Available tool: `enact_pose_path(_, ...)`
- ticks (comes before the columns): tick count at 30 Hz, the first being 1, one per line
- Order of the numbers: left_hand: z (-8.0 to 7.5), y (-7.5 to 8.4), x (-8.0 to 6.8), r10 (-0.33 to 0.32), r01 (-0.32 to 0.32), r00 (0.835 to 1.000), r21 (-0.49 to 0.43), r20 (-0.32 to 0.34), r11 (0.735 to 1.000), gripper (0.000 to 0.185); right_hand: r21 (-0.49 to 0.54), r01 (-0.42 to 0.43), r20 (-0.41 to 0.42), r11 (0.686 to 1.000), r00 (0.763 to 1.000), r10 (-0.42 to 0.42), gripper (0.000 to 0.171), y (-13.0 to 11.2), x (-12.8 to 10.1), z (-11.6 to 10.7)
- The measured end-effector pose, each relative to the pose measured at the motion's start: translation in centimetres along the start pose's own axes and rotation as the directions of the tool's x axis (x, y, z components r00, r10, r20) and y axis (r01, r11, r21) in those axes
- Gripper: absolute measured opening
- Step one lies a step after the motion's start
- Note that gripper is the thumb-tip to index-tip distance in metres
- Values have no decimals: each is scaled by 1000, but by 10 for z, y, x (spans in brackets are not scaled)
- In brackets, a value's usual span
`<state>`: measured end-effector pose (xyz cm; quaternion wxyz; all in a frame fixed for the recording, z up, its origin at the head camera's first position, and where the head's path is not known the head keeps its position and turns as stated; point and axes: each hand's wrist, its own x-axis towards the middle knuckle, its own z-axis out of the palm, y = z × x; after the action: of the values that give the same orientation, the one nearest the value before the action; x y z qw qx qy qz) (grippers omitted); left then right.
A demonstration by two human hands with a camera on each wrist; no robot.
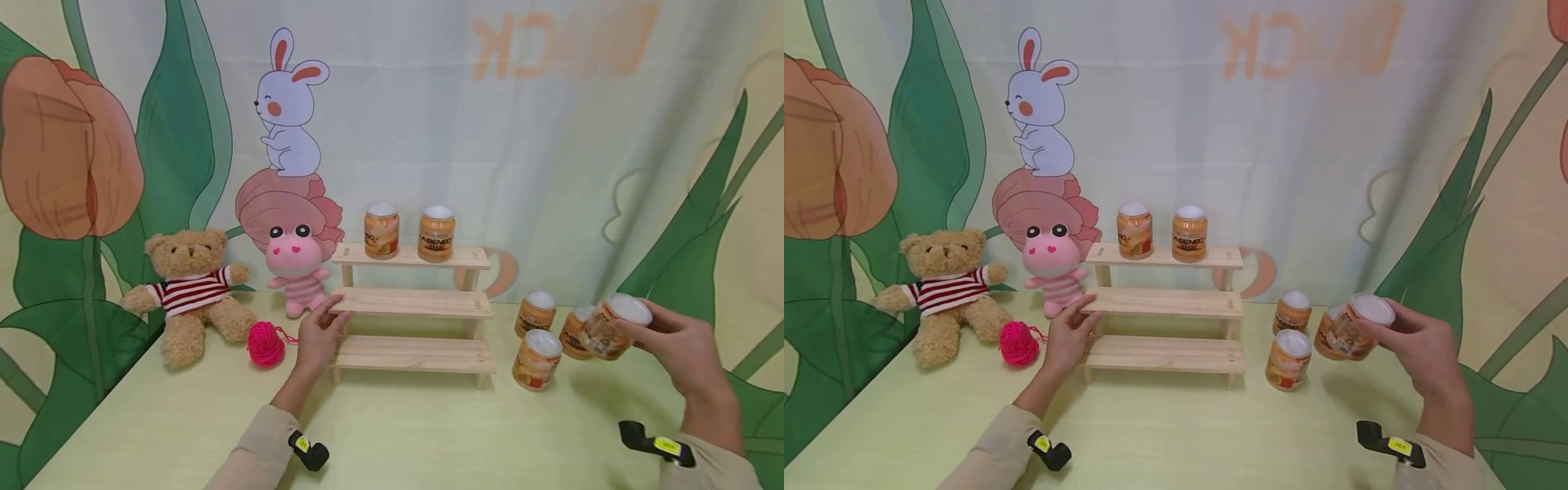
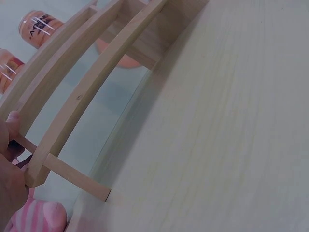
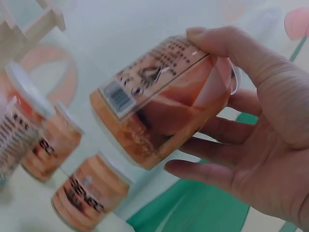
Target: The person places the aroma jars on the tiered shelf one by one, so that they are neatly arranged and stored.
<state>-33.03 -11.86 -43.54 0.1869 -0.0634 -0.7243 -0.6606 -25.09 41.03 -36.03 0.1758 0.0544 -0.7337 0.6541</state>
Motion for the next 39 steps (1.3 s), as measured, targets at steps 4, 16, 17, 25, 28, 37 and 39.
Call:
enact_pose_path(4,0,-22,8,6,-6,1000,-5,-25,1000,36,79,50,47,996,997,-54,42,-7,2,17)
enact_pose_path(16,-1,-22,8,10,-10,999,11,-35,1000,35,-155,136,158,979,981,-112,43,-25,5,85)
enact_pose_path(17,-2,-22,8,9,-9,999,11,-36,1000,35,-175,133,158,976,982,-105,44,-26,6,92)
enact_pose_path(25,-5,-23,7,8,-7,999,3,-39,1000,35,-144,76,175,987,983,-50,53,-40,2,146)
enact_pose_path(28,-5,-22,8,10,-10,999,-4,-44,1000,35,-142,66,186,988,982,-39,54,-44,-2,162)
enact_pose_path(37,2,-20,8,-7,7,999,2,-38,1000,35,-118,77,264,990,963,-44,58,-45,-2,214)
enact_pose_path(39,2,-20,8,0,0,999,8,-48,1000,35,-103,96,288,990,955,-62,56,-45,3,227)
